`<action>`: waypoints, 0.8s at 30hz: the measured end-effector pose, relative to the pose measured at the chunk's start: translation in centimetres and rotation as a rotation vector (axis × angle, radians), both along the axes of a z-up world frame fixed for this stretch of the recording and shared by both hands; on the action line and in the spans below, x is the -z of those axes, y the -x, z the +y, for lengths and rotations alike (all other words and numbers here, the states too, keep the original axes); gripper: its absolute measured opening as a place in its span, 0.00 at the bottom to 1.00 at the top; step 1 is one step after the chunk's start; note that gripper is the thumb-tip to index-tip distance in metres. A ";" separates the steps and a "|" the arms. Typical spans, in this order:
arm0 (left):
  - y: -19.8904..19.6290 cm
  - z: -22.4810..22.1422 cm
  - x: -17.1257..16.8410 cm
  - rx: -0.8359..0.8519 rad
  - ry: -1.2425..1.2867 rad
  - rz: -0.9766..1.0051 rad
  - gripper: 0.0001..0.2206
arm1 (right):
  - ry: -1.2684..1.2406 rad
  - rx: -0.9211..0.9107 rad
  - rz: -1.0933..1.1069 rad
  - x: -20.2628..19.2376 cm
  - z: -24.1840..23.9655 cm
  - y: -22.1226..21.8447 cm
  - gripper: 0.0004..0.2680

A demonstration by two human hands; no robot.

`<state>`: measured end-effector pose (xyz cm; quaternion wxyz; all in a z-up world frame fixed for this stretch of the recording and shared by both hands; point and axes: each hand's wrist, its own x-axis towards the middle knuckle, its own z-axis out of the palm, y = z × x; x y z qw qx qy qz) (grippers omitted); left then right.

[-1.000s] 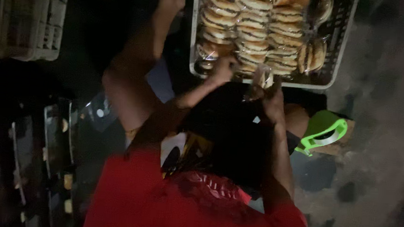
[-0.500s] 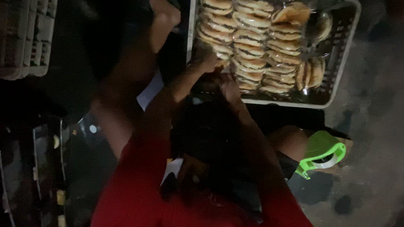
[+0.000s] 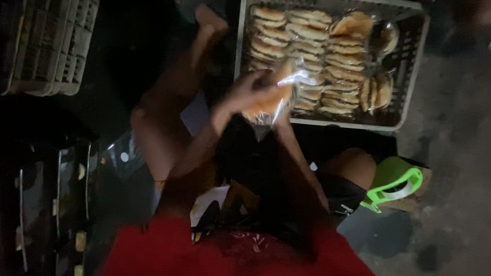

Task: The person places bread items into individual plastic bags and then puts them into a crate.

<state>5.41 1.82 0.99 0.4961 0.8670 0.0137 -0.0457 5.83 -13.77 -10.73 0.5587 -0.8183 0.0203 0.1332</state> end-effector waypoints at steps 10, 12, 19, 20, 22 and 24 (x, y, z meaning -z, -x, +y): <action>8.8 -8.3 -1.7 0.048 0.773 -0.045 0.27 | -0.153 0.149 -0.333 -15.1 -9.3 7.4 0.13; 8.7 -8.4 -2.5 0.040 0.962 0.062 0.26 | -0.408 0.258 -0.154 -16.4 -10.6 8.0 0.11; 12.1 -8.4 -5.5 0.218 0.925 0.075 0.36 | -0.435 0.156 -0.229 -16.3 -12.5 10.1 0.08; 11.9 -8.7 -5.4 0.146 0.947 0.073 0.30 | -0.234 0.203 -0.288 -15.9 -12.0 10.3 0.10; 11.9 -8.9 -5.3 -0.005 0.989 0.071 0.19 | -0.425 0.226 -0.093 -15.3 -11.6 11.2 0.09; 12.2 -8.1 -5.3 0.145 1.002 -0.049 0.14 | -0.591 0.183 0.103 -14.7 -11.3 12.1 0.07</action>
